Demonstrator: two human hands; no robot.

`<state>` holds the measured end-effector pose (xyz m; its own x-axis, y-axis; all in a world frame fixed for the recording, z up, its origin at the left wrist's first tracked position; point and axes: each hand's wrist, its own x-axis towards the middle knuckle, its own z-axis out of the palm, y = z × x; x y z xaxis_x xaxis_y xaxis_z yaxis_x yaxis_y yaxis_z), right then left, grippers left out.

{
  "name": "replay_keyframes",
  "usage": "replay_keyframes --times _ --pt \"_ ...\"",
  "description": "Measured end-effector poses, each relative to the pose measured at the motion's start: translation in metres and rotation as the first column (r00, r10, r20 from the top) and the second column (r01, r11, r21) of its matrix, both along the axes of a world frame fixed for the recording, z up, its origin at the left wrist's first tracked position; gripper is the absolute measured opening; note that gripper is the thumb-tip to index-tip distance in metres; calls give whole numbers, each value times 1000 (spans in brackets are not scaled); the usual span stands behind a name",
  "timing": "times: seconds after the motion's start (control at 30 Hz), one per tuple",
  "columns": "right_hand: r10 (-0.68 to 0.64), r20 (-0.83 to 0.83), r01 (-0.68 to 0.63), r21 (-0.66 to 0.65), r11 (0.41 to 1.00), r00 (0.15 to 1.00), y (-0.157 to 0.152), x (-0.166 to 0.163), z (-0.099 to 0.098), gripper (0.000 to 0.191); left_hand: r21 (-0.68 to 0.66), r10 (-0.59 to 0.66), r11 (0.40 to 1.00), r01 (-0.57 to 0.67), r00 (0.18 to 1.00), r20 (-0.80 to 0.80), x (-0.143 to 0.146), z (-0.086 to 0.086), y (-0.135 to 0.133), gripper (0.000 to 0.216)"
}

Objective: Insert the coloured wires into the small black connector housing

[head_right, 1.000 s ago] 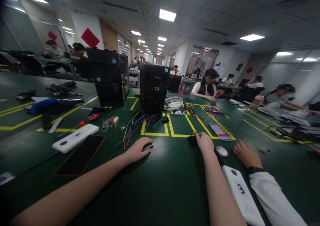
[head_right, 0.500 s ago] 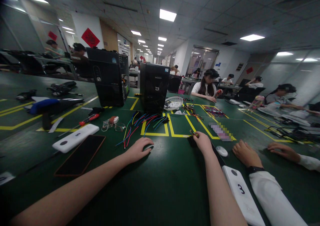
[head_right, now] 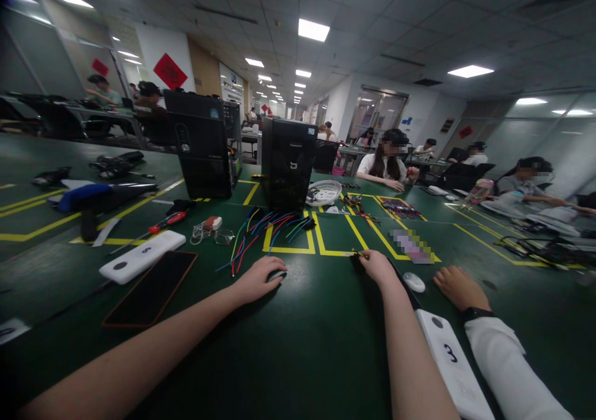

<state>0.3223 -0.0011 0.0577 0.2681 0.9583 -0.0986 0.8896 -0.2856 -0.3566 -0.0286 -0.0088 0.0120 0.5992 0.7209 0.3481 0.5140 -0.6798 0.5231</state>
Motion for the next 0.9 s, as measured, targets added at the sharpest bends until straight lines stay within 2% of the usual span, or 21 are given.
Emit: replay_keyframes --times 0.1,0.17,0.27,0.33,0.63,0.9 --pt "37 -15 -37 -10 999 999 -1 1 0 32 6 -1 1000 1 1000 -9 0 0 0 22" --pt "48 54 -49 22 999 997 -3 1 3 32 11 -1 1000 1 1000 -15 0 -1 1 21" --pt "-48 197 14 171 985 979 -6 0 10 36 16 2 1000 -2 1000 -15 1 -2 1 22" --pt "-120 230 67 226 972 966 -8 1 15 40 12 4 1000 -3 1000 -11 1 -2 1 22" --pt "-23 195 10 68 998 981 -17 5 26 34 11 0 1000 1 1000 -18 0 -2 1 21" --pt "16 148 -24 55 998 989 -17 3 26 34 8 -2 1000 2 1000 -29 0 -2 2 21"
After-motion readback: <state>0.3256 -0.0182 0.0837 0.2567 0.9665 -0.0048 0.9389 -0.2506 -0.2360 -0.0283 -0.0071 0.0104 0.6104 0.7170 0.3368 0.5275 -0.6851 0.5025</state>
